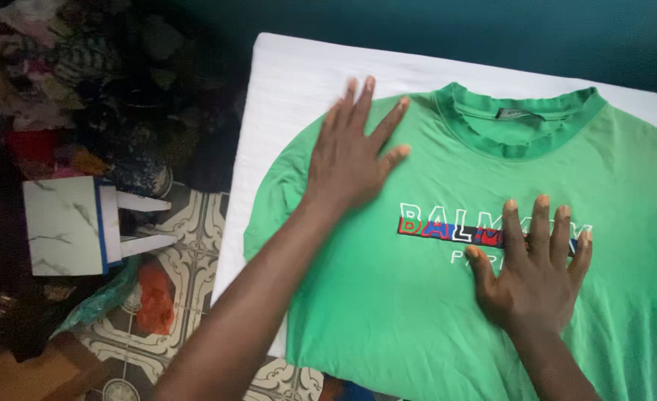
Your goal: The person spreads a green shirt on a white surface, smooths it by hand, and then folds the bottom and sides inward before turning it over and smoothing the front.
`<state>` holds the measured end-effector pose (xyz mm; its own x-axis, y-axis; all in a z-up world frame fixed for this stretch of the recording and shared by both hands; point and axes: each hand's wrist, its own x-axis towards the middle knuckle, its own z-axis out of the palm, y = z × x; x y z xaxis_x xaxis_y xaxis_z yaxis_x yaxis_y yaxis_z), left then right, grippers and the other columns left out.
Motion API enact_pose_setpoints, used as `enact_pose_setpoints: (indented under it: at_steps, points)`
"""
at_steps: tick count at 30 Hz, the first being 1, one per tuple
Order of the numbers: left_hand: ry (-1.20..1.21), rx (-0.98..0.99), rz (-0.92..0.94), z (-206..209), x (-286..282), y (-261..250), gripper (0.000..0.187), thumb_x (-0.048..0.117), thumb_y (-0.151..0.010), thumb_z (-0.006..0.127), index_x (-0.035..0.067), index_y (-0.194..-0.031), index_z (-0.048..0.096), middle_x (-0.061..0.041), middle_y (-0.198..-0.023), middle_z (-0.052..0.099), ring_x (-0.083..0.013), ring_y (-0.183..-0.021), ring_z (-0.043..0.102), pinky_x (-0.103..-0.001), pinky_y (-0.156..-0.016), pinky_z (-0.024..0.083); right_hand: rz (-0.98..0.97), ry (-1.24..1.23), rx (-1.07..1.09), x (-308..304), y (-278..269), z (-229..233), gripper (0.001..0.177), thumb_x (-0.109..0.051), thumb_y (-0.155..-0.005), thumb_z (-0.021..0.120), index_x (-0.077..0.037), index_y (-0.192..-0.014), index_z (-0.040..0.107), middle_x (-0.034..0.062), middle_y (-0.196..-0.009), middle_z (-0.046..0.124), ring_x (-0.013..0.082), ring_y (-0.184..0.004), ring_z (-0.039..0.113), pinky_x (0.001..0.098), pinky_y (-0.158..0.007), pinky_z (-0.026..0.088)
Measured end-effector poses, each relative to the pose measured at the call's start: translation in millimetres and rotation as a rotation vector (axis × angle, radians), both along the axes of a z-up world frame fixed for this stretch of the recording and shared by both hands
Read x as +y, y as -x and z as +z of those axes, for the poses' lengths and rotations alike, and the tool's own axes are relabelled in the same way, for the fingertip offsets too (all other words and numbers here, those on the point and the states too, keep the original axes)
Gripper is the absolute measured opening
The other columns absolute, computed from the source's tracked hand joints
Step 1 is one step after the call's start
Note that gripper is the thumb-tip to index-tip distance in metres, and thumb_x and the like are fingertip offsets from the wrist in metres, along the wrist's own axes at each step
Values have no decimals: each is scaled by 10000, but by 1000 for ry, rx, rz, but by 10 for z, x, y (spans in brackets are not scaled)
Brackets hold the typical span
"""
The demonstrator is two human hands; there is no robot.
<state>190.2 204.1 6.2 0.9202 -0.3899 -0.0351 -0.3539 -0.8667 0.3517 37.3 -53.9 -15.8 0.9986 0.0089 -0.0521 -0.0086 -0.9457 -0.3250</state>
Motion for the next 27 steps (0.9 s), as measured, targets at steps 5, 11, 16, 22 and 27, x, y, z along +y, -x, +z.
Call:
enact_pose_setpoints:
  at_steps: [5,11,16,22,27]
  points:
    - [-390,-126,-266,-135,-285,62,529,473,-1161,380,271,-1647,328,-89,-1763,220,-301,-1658,129,-538,-1350,112,-24,35,6,12,-3,8,796,-639,-955,478,-180,-1601,405,180,-1701,294,397,-1594,209,637,-1284,82]
    - [-141,85,-475,-145,-280,-61,775,722,-946,348,327,-1606,251,-59,-1704,138,-305,-1572,95,-580,-1249,21,-16,44,27,-5,-39,-10,807,-647,-929,469,-195,-1593,394,182,-1689,291,398,-1580,204,640,-1265,75]
    - [-419,87,-250,-20,6,-697,646,642,-1032,254,386,-1623,200,-90,-1721,54,-334,-1583,31,-626,-1221,-45,-11,30,34,-18,-43,-32,815,-663,-922,441,-197,-1586,372,180,-1684,268,397,-1573,172,638,-1244,52]
    - [-223,-320,4,-228,87,-727,558,325,-1180,404,95,-1680,316,-240,-1725,242,-405,-1632,189,-638,-1313,49,-18,5,15,-15,-31,-26,797,-685,-961,407,-205,-1595,368,160,-1713,252,369,-1602,158,625,-1275,39]
    - [-110,-106,-153,-245,-310,259,502,370,-1191,433,123,-1620,350,-171,-1657,335,-369,-1657,243,-561,-1424,149,-27,20,37,-26,-41,-46,811,-684,-927,424,-213,-1586,373,157,-1692,261,375,-1578,169,627,-1256,44]
